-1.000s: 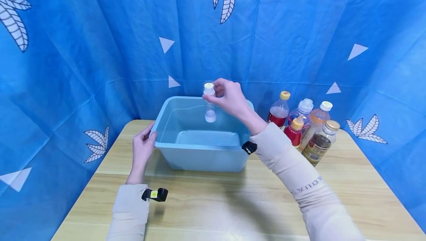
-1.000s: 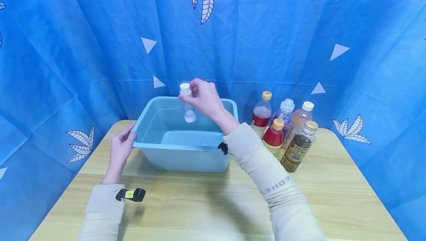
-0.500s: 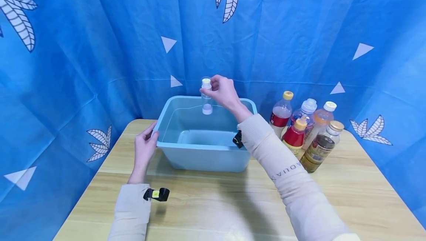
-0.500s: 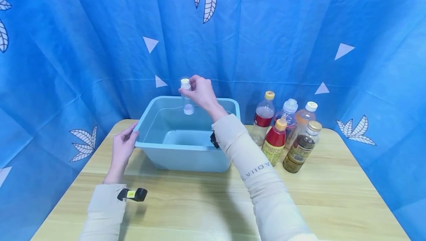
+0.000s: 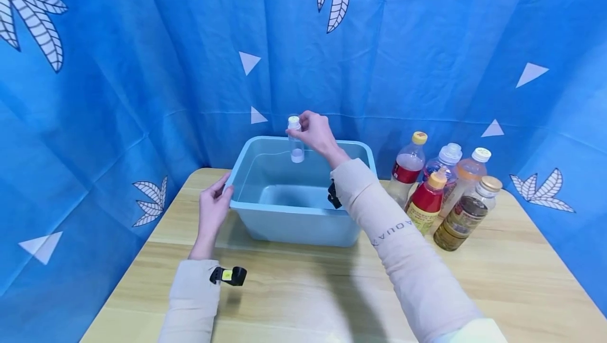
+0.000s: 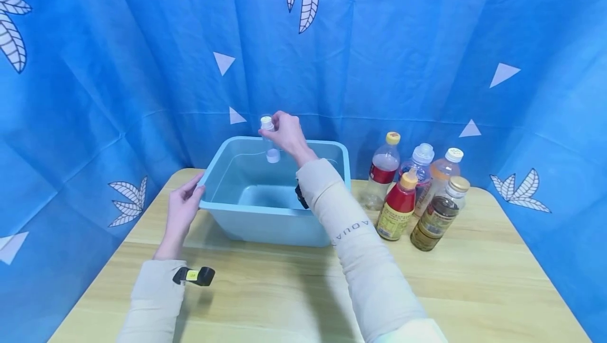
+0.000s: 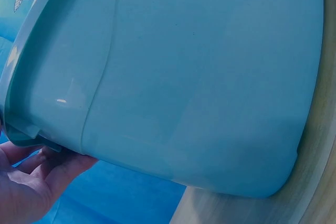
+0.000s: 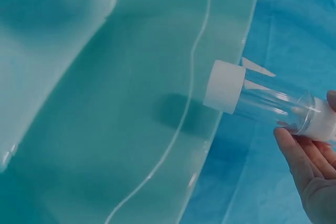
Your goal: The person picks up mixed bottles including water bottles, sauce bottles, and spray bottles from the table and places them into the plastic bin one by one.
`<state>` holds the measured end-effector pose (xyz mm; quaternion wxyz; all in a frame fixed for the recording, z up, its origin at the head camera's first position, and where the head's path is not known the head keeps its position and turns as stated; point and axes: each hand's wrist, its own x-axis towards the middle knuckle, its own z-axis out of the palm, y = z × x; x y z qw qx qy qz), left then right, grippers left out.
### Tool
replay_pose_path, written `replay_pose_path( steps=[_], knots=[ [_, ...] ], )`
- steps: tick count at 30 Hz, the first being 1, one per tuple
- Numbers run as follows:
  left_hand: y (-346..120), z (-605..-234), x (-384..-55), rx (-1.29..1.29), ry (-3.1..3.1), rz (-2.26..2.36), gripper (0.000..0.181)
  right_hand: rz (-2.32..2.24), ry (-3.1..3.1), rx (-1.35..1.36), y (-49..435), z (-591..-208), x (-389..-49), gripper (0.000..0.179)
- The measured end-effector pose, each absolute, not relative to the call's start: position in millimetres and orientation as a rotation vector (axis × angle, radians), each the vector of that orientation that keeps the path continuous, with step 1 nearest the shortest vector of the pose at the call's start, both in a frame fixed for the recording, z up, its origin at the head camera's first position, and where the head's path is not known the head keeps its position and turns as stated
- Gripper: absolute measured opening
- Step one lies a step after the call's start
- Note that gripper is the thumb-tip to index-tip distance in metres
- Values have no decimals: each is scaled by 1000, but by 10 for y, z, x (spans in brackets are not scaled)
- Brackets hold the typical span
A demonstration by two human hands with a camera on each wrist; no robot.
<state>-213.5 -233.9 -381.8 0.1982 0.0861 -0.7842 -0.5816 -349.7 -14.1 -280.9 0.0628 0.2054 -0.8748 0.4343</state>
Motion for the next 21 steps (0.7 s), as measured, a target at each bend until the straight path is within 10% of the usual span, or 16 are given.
replay_pose_path(
  steps=[21],
  knots=[
    [-2355,-3854,-2188,211,-2187,-1621,35,1275,-2810,491,-303,-3247,-3660,35]
  ],
)
